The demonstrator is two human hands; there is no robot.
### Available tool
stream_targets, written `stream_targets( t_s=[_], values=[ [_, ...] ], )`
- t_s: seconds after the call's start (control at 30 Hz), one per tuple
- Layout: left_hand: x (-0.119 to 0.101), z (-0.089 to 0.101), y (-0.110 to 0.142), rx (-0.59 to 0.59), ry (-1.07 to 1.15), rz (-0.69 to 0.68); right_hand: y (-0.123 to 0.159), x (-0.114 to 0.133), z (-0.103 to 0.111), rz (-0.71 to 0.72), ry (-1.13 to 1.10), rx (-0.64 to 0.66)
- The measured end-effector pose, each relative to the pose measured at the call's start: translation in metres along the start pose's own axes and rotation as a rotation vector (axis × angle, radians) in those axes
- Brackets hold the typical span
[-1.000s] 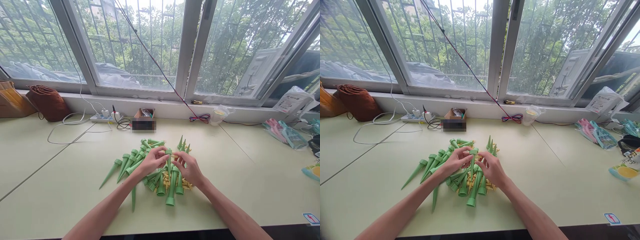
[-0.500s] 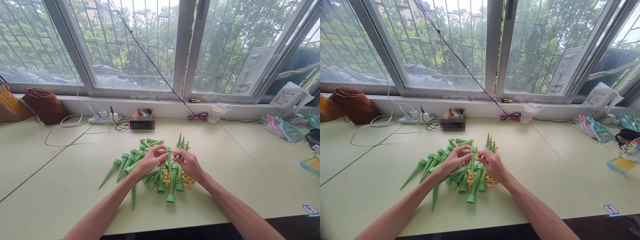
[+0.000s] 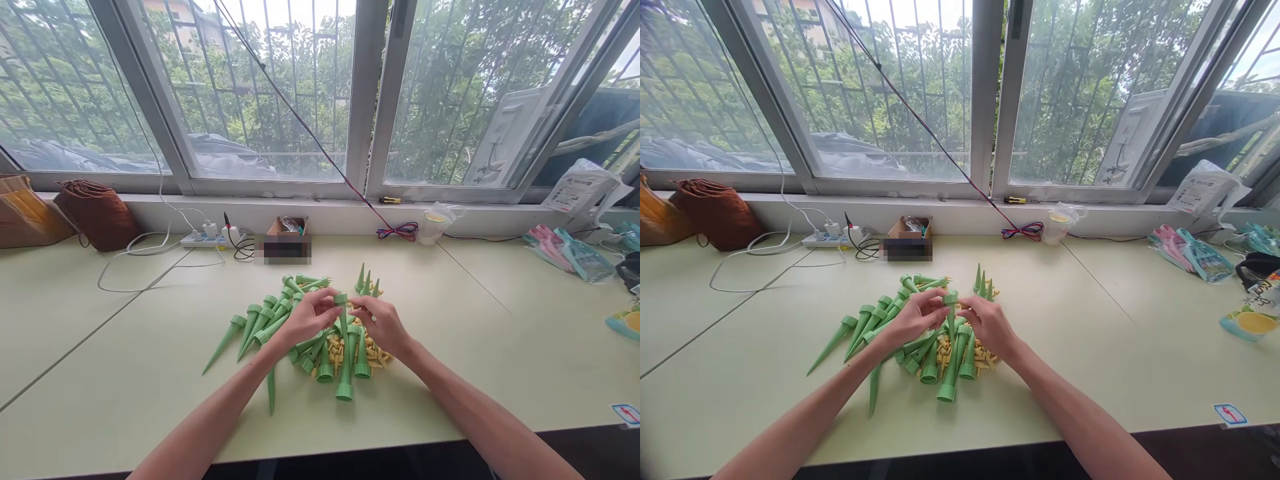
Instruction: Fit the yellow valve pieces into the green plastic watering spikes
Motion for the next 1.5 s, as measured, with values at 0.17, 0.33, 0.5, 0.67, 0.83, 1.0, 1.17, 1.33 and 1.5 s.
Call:
stream_targets(
  t_s=[0.17, 0.33, 0.5, 0.67, 0.83, 1.0, 1.17, 1.33, 1.5],
  values=[
    [-0.008, -0.006, 0.003, -0.01, -0.069, -0.022, -0.001, 0.0, 0.0, -0.034, -0.017, 0.008],
    [-0.014, -0.008, 0.005, -0.029, -0.124, -0.054, -0.001, -0.003, 0.0, -0.099, -0.063, 0.014],
    [-0.012, -0.006, 0.006, -0.043, -0.167, -0.072, -0.001, -0.003, -0.001, -0.113, -0.071, 0.013],
    [-0.013, -0.006, 0.006, -0.041, -0.197, -0.077, 0.0, -0.003, -0.002, -0.116, -0.063, 0.029],
    [-0.016, -0.008, 0.006, -0.028, -0.208, -0.092, 0.0, -0.004, -0.002, -0.122, -0.064, 0.044],
    [-0.014, -0.008, 0.006, -0.029, -0.245, -0.09, 0.0, -0.005, -0.002, -0.126, -0.065, 0.039],
    [-0.018, -0.008, 0.006, -0.042, -0.244, -0.116, 0.0, -0.003, -0.003, -0.13, -0.092, 0.046],
    [-0.019, -0.009, 0.006, -0.035, -0.226, -0.118, -0.001, -0.002, -0.003, -0.168, -0.127, 0.06],
    [-0.018, -0.008, 0.006, -0.039, -0.197, -0.116, -0.002, 0.001, -0.002, -0.187, -0.152, 0.07]
  ],
)
Point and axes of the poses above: each hand's wrist, its own y-axis away from the middle knuckle, its own z-axis out of the back of the hand, x = y × z, the point moved 7 cm from there along -y, towards the middle knuckle, and after that the axes turned 1 degree about -z, right-handed, at the moved point
